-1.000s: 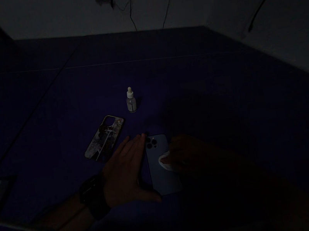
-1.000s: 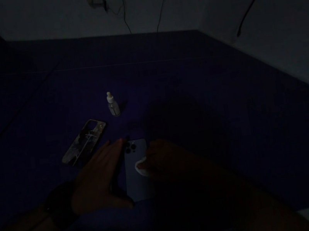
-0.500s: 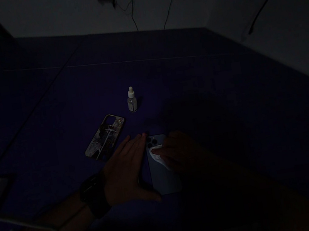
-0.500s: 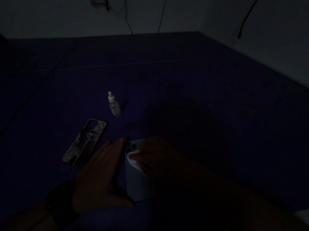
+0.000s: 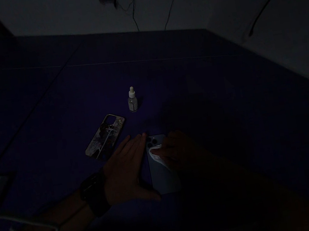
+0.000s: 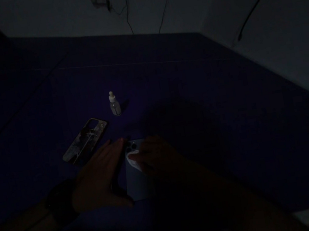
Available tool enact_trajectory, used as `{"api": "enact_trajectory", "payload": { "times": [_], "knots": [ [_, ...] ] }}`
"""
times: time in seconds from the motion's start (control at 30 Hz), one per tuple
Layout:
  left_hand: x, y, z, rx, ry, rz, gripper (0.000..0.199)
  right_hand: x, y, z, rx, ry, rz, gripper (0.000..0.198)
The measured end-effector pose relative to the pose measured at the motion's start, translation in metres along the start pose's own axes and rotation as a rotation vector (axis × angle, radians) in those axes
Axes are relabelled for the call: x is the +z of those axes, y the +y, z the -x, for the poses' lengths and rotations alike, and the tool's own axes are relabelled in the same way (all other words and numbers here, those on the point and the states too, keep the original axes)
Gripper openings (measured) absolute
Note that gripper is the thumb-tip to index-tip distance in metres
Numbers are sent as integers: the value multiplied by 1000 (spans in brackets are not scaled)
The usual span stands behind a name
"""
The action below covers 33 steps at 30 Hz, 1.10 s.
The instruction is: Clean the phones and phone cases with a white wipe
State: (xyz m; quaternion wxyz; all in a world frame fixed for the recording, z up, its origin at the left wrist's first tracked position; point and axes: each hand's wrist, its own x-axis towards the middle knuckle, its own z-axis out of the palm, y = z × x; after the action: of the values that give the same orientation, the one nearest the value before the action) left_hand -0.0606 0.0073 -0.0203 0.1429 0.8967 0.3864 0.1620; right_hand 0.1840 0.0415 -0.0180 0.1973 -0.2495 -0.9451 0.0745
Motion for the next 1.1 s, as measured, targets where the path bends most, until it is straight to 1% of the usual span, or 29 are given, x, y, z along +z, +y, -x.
{"api": "enact_trajectory", "payload": {
  "times": [0.1,0.17,0.23,0.3,0.33,0.37,0.43,0.5,0.53,0.57,0.63,0.7,0.73,0.77,0.83,0.93,1.0,1.07,1.1],
  "knots": [
    [0,-1,0,6,2,-4,144,-1,-3,-2,-102,-37,-79,23],
    [0,0,0,3,1,-2,144,-5,-3,-1,-133,-64,-118,20],
    [0,0,0,1,-1,1,143,-9,0,1,-80,-50,-103,18],
    [1,0,0,5,-3,0,141,-8,3,1,-9,-5,-54,19],
    [1,0,0,6,-1,-3,141,-7,3,0,5,15,-32,21],
    [1,0,0,7,0,-6,141,-5,3,-1,-5,22,-23,23],
    [1,0,0,4,9,-5,141,-2,1,-3,-77,7,-53,26],
    [0,1,0,1,11,5,141,-2,0,-3,-146,-44,-115,25],
    [0,1,0,-1,7,11,141,-4,0,-2,-158,-75,-144,23],
    [-1,1,0,-4,2,16,141,-6,1,-1,-150,-103,-158,21],
    [-1,2,-1,-12,-2,21,140,-10,3,2,-87,-115,-134,18],
    [-2,2,-1,-15,-6,19,140,-9,5,3,-6,-73,-67,19],
    [-1,2,-1,-12,-5,16,140,-8,5,2,12,-47,-35,21],
    [-1,2,-1,-7,-4,12,141,-6,5,1,10,-27,-18,23],
    [-1,1,-1,-1,-3,2,141,-3,4,-1,-44,-30,-30,26],
    [0,1,-1,-7,-5,-4,142,-6,2,0,-135,-85,-124,24],
    [0,1,-1,-8,-4,8,142,-10,3,2,-111,-123,-137,20],
    [-1,1,-1,-6,0,18,141,-12,5,5,-32,-108,-89,18],
    [-1,1,-1,-5,1,22,140,-11,6,6,5,-79,-54,19]
  ]
}}
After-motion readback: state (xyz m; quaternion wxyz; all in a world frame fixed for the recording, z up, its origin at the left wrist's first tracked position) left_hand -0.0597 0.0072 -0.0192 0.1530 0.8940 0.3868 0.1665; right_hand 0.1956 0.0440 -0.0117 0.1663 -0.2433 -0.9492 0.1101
